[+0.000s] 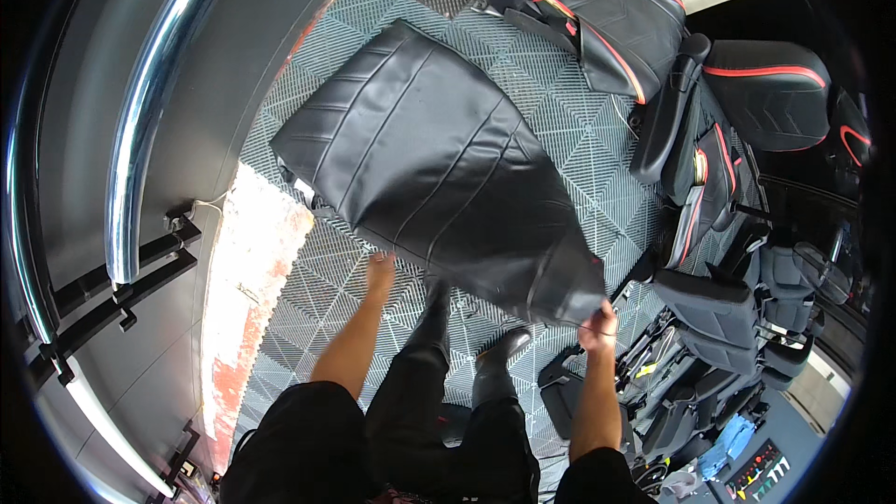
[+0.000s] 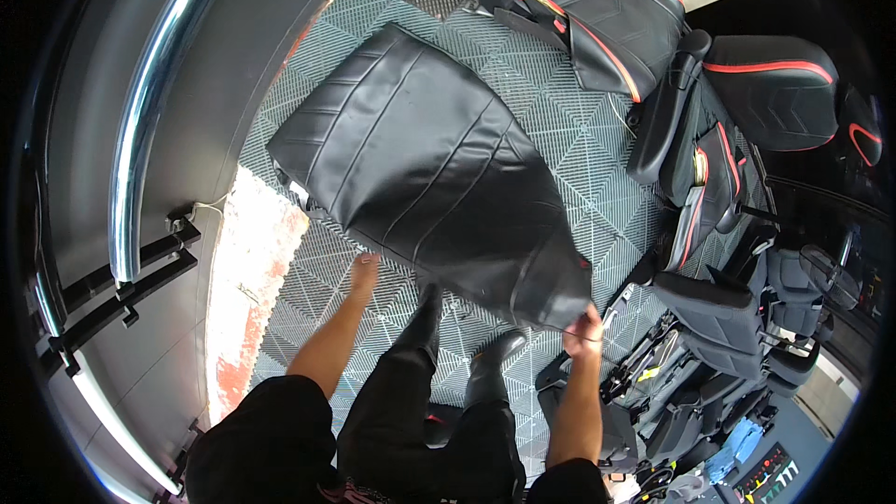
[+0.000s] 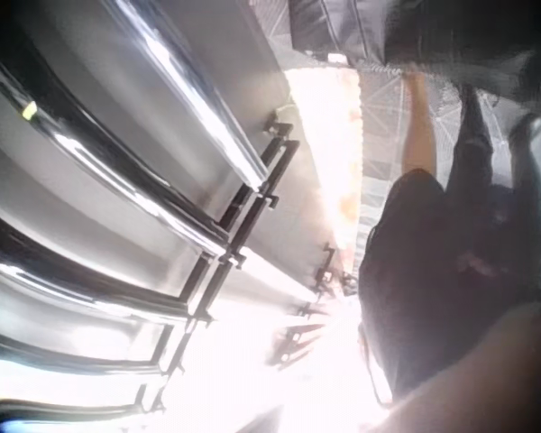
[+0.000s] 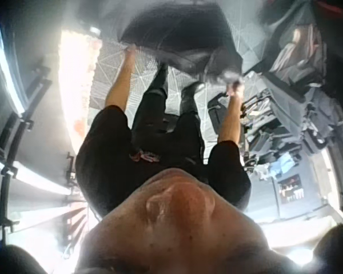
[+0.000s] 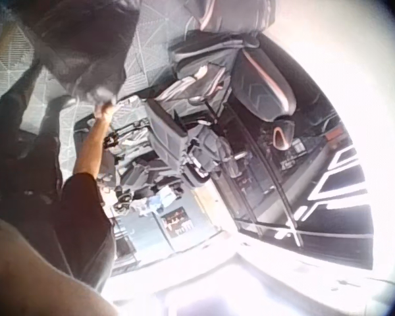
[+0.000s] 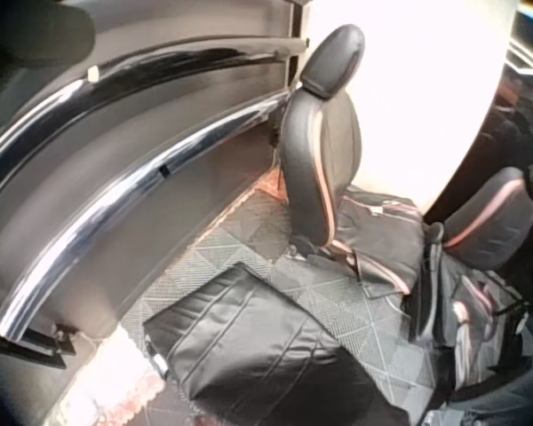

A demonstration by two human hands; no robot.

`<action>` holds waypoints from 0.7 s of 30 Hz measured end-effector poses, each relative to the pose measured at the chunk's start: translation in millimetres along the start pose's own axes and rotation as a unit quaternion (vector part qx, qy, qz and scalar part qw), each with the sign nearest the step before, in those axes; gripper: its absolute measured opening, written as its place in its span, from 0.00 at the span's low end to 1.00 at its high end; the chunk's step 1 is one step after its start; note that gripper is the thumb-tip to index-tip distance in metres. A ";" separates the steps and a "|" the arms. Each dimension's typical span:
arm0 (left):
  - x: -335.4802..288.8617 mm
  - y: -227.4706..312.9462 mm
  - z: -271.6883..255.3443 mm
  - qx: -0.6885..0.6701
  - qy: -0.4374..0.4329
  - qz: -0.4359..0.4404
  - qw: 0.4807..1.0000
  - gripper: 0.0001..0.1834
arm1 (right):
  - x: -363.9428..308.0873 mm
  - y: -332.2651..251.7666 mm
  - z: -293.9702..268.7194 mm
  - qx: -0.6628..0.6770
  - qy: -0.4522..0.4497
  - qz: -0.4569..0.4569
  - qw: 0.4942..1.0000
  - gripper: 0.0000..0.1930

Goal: The person removes the outer fabric cover from a car seat's foam base by unfastening elastic loops and then picks up a separate black seat cover.

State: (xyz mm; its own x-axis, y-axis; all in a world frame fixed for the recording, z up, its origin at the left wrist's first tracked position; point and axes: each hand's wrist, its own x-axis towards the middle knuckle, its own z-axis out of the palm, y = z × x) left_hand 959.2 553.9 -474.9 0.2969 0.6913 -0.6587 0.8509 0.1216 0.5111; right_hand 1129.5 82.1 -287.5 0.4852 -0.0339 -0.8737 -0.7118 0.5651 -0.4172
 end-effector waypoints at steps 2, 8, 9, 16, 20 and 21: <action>-58.5 21.7 15.8 0.036 -0.142 0.077 0.986 0.23 | 5.7 10.6 -11.6 0.038 -0.104 0.062 0.992 0.11; -147.6 102.7 27.3 -0.139 -0.249 -0.306 0.908 0.42 | -29.9 1.0 33.3 0.064 -0.001 -0.020 0.998 0.15; -154.9 107.4 32.7 -0.195 -0.252 -0.362 0.876 0.44 | -35.7 -6.3 32.2 0.080 -0.013 -0.041 0.996 0.15; -188.1 91.2 77.2 -0.252 -0.337 -0.161 0.893 0.35 | -81.7 -45.6 53.9 0.051 -0.245 -0.141 0.958 0.18; -207.4 53.3 70.5 -0.081 -0.313 -0.096 0.942 0.34 | -42.3 -23.6 -20.7 -0.042 -0.169 -0.182 0.968 0.18; -222.7 44.5 71.3 -0.027 -0.324 -0.079 0.942 0.34 | -5.6 -11.3 -93.4 -0.117 -0.119 -0.210 0.963 0.23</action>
State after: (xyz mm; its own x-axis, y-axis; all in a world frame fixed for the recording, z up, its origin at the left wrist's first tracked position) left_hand 961.9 354.5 -344.8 0.3854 0.0826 -0.9191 0.8887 0.2347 0.3938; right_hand 1087.4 -1.1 -301.3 0.8387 -0.0134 -0.5445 -0.5081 0.3409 -0.7910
